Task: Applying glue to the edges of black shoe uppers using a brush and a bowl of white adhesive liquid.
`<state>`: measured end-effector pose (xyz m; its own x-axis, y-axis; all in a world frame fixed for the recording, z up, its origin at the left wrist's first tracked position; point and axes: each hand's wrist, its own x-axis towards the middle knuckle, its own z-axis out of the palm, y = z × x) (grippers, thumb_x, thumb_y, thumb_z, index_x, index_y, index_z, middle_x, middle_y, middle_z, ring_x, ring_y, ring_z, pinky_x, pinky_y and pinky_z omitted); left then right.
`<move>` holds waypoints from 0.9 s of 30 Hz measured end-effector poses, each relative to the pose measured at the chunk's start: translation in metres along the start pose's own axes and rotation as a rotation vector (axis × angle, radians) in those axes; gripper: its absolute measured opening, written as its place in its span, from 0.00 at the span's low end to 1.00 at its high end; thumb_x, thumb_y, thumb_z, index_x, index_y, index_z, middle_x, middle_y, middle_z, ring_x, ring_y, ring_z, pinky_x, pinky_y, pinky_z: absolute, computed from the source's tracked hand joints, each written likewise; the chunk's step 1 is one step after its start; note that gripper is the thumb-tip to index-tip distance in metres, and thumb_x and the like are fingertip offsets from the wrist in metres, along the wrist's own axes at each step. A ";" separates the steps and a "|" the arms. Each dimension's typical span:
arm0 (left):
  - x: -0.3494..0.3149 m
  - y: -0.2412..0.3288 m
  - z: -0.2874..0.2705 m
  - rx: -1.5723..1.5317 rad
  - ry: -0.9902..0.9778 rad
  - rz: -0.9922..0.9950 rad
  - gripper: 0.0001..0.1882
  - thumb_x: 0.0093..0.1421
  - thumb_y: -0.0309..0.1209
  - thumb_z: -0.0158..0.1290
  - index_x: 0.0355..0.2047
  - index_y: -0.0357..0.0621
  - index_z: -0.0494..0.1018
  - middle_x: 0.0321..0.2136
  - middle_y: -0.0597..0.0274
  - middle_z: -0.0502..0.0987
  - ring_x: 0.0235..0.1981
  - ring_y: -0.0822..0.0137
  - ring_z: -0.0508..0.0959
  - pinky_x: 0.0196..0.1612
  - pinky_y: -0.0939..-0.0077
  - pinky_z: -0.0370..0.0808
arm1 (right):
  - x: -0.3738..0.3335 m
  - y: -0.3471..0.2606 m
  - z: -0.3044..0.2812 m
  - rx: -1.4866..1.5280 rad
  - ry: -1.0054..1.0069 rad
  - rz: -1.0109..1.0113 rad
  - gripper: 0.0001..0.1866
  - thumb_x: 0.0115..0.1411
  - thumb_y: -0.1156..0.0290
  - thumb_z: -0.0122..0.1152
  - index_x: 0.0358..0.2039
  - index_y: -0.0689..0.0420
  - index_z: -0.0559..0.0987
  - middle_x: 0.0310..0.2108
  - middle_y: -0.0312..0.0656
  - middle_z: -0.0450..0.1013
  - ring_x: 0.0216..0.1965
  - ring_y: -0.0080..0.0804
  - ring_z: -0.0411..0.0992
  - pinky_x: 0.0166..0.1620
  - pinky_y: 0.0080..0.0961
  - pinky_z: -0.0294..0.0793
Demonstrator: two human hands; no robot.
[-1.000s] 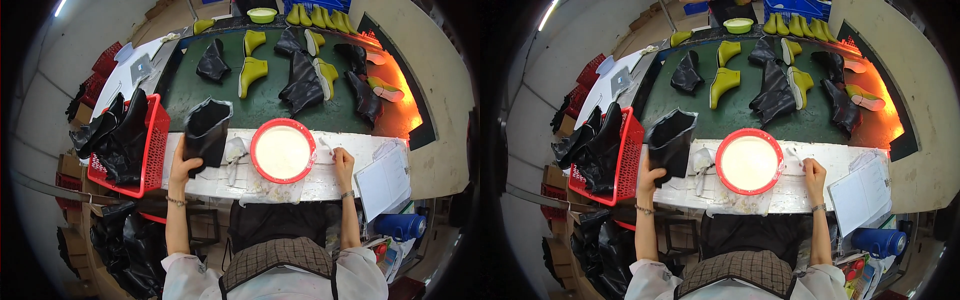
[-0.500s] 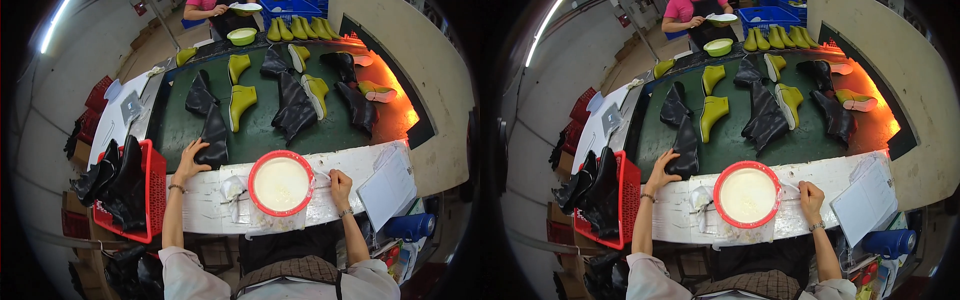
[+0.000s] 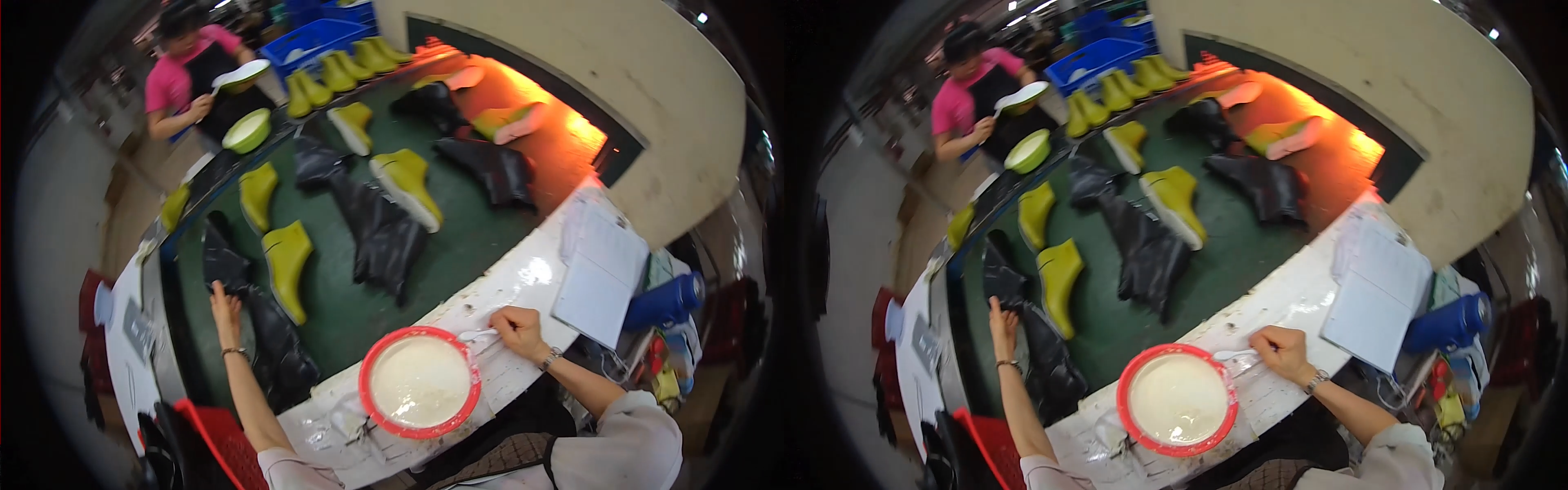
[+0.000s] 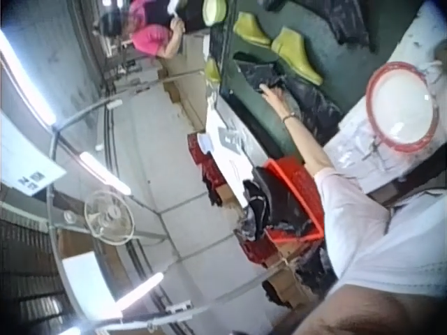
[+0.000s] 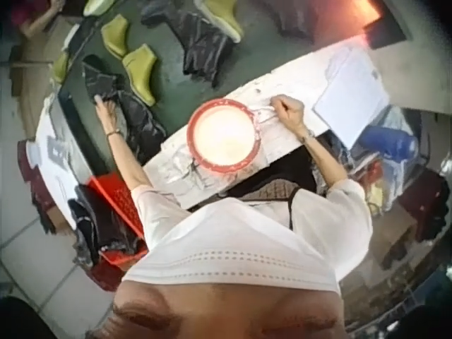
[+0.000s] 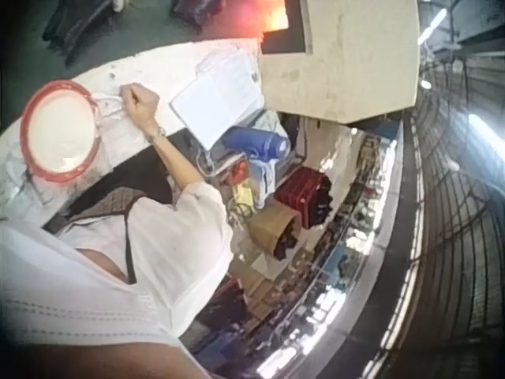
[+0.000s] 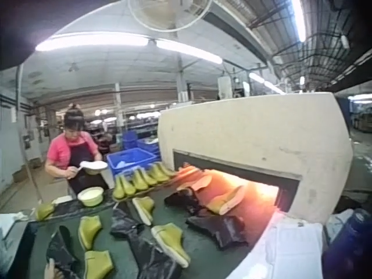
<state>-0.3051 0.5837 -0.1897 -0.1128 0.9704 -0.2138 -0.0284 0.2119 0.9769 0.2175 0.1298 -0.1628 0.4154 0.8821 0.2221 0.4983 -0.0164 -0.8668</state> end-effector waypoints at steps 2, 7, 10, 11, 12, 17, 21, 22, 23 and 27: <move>0.008 0.010 0.015 -0.055 0.026 0.019 0.61 0.60 0.66 0.57 0.76 0.42 0.37 0.70 0.30 0.54 0.71 0.40 0.59 0.72 0.50 0.54 | 0.004 -0.004 -0.001 -0.012 0.004 0.011 0.08 0.63 0.72 0.64 0.29 0.59 0.85 0.24 0.41 0.81 0.22 0.25 0.77 0.27 0.22 0.73; -0.083 0.052 0.089 0.273 -0.182 0.225 0.50 0.66 0.48 0.60 0.77 0.50 0.41 0.70 0.37 0.57 0.70 0.47 0.61 0.70 0.58 0.58 | -0.003 0.003 -0.016 -0.023 0.077 0.031 0.08 0.62 0.69 0.66 0.30 0.59 0.86 0.24 0.40 0.81 0.21 0.25 0.76 0.26 0.22 0.72; -0.178 0.047 0.036 0.604 -0.331 0.311 0.43 0.59 0.26 0.62 0.73 0.43 0.56 0.69 0.48 0.63 0.67 0.56 0.66 0.69 0.64 0.60 | -0.004 0.005 -0.010 -0.021 0.101 0.025 0.06 0.61 0.68 0.68 0.30 0.56 0.86 0.24 0.41 0.80 0.21 0.27 0.76 0.26 0.24 0.72; -0.193 0.024 -0.008 0.806 -0.302 0.373 0.46 0.54 0.23 0.63 0.72 0.39 0.56 0.68 0.48 0.64 0.66 0.56 0.66 0.70 0.64 0.59 | -0.004 0.002 -0.009 -0.011 0.075 0.014 0.06 0.61 0.67 0.67 0.30 0.55 0.86 0.24 0.40 0.80 0.21 0.28 0.76 0.26 0.25 0.73; -0.223 0.018 -0.017 0.823 -0.334 0.428 0.49 0.50 0.24 0.64 0.72 0.37 0.56 0.66 0.49 0.67 0.65 0.56 0.67 0.70 0.64 0.58 | -0.005 0.007 -0.007 0.018 0.081 0.005 0.07 0.62 0.66 0.67 0.31 0.54 0.87 0.25 0.39 0.81 0.22 0.28 0.77 0.27 0.25 0.74; -0.293 0.006 0.040 0.750 -0.196 0.233 0.53 0.54 0.45 0.72 0.71 0.32 0.57 0.68 0.38 0.63 0.66 0.46 0.67 0.69 0.61 0.64 | -0.006 0.000 -0.016 0.008 0.127 -0.033 0.10 0.64 0.60 0.66 0.33 0.53 0.87 0.28 0.39 0.82 0.24 0.32 0.79 0.30 0.26 0.76; -0.271 -0.017 0.055 0.842 0.009 0.337 0.52 0.53 0.48 0.72 0.69 0.31 0.60 0.65 0.34 0.67 0.63 0.48 0.70 0.65 0.61 0.67 | -0.007 -0.004 -0.018 -0.005 0.074 -0.056 0.10 0.64 0.61 0.66 0.35 0.54 0.86 0.27 0.41 0.82 0.25 0.30 0.79 0.30 0.25 0.75; -0.274 -0.012 0.064 0.838 -0.002 0.351 0.52 0.53 0.48 0.72 0.69 0.31 0.60 0.65 0.34 0.67 0.63 0.48 0.70 0.65 0.61 0.67 | -0.008 -0.002 -0.017 -0.015 0.066 -0.068 0.11 0.65 0.60 0.65 0.36 0.54 0.86 0.27 0.40 0.82 0.25 0.30 0.79 0.30 0.26 0.76; -0.278 -0.005 0.073 0.842 -0.042 0.347 0.52 0.54 0.49 0.71 0.69 0.32 0.61 0.64 0.34 0.68 0.62 0.48 0.71 0.65 0.60 0.68 | -0.008 0.000 -0.016 -0.017 0.080 -0.069 0.11 0.65 0.60 0.65 0.36 0.54 0.86 0.27 0.40 0.82 0.25 0.30 0.79 0.30 0.26 0.76; -0.294 0.025 0.056 0.971 0.040 0.398 0.49 0.55 0.52 0.69 0.68 0.35 0.63 0.60 0.32 0.71 0.59 0.43 0.73 0.62 0.54 0.68 | -0.010 0.001 -0.012 0.056 0.104 -0.088 0.11 0.68 0.61 0.61 0.38 0.53 0.86 0.26 0.38 0.82 0.26 0.31 0.81 0.31 0.27 0.76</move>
<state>-0.2175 0.3100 -0.1021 0.0280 0.9896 0.1409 0.8249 -0.1025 0.5559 0.2231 0.1157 -0.1603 0.4501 0.8252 0.3413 0.4946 0.0879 -0.8647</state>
